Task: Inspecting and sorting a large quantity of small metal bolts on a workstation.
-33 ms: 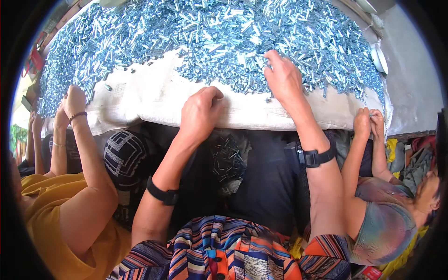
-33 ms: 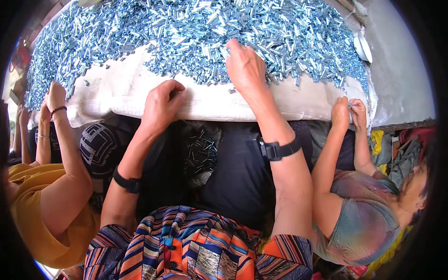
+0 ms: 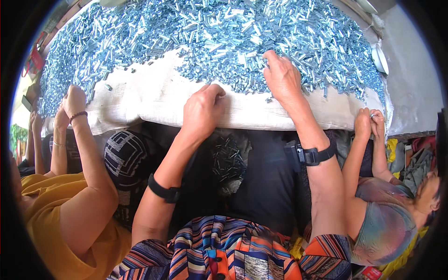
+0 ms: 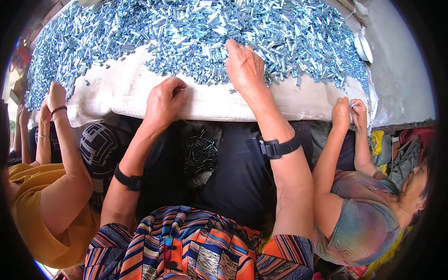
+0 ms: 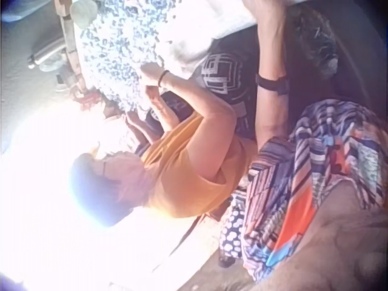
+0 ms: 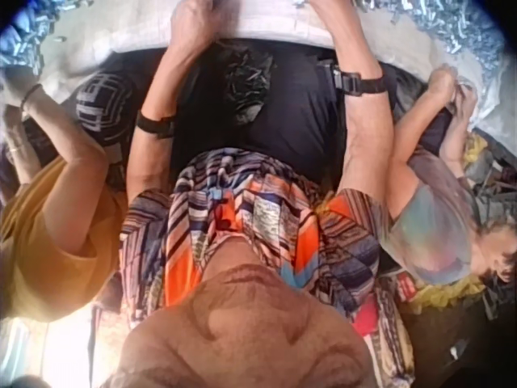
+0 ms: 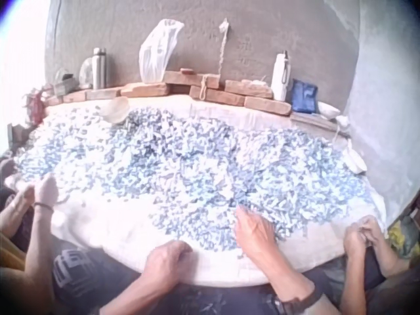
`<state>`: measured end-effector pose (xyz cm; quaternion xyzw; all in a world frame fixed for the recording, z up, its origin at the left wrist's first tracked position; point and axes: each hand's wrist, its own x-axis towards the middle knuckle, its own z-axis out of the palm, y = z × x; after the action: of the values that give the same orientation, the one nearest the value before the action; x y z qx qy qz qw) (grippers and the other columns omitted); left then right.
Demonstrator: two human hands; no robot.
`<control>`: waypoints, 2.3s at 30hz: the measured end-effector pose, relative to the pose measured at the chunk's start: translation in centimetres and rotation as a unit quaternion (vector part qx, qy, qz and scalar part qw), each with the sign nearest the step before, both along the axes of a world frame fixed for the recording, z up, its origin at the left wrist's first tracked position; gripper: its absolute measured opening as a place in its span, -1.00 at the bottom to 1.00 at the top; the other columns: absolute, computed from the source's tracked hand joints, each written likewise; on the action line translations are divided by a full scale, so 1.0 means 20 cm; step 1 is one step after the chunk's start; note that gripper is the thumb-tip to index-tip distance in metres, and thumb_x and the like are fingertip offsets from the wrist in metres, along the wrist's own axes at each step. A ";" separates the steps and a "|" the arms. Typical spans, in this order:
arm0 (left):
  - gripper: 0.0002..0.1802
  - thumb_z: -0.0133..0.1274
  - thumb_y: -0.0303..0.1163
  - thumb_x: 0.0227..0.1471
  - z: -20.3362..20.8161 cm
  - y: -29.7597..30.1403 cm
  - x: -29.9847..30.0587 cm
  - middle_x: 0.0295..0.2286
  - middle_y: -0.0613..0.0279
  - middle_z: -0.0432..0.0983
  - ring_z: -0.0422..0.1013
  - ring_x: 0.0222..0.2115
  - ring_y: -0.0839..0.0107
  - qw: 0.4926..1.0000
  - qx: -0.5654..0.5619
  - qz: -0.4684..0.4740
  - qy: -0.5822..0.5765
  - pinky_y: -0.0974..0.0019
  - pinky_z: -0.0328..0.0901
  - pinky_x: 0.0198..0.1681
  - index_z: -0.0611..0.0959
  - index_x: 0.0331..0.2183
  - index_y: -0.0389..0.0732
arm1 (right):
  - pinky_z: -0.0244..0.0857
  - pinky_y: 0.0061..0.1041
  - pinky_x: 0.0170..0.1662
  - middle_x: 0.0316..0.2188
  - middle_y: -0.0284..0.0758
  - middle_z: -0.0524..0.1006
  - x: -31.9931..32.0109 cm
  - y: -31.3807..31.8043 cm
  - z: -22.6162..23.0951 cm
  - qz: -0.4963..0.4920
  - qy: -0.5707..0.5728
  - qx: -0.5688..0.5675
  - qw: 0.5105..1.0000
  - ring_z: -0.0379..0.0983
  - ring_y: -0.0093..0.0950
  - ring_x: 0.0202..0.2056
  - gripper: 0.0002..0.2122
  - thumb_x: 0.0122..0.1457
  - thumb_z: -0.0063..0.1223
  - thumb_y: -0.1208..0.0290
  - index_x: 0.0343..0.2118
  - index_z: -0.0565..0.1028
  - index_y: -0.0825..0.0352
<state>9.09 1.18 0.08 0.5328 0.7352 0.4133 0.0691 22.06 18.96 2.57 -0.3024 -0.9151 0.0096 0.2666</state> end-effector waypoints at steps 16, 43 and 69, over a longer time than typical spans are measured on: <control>-0.73 0.15 -0.20 -0.16 0.00 0.15 0.04 -0.49 0.14 0.48 0.44 -0.45 0.13 0.991 -0.073 0.047 0.102 0.11 0.30 -0.43 0.52 -0.47 -0.19 | 0.29 -0.67 -0.41 -0.47 -0.38 0.43 0.21 -0.26 0.03 0.058 0.296 -0.454 0.838 0.37 -0.66 -0.49 -0.84 0.04 -0.06 0.64 -0.27 0.40 0.42; -0.85 -0.08 -0.47 0.08 0.14 -0.17 0.06 -0.41 0.23 0.51 0.41 -0.48 0.56 0.804 0.036 -0.083 -0.587 0.51 0.32 -0.38 0.52 -0.30 -0.30 | 0.31 -0.64 -0.39 -0.51 -0.37 0.44 0.29 -0.64 0.04 0.086 0.418 -0.645 0.634 0.40 -0.62 -0.53 -0.93 0.18 -0.07 0.51 -0.30 0.38 0.36; -0.88 0.06 -0.46 0.03 0.16 -0.28 0.15 -0.50 0.32 0.45 0.37 -0.53 0.62 0.800 0.036 -0.170 -0.575 0.55 0.30 -0.44 0.52 -0.34 -0.28 | 0.36 -0.57 -0.38 -0.49 -0.32 0.45 0.26 -0.74 0.01 0.141 0.433 -0.711 0.535 0.42 -0.56 -0.49 -0.95 0.18 -0.08 0.52 -0.32 0.37 0.36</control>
<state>12.02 -4.36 3.26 0.3163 0.4422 0.6516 0.5289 27.33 4.13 2.70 -0.2185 -0.4101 0.8247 0.3224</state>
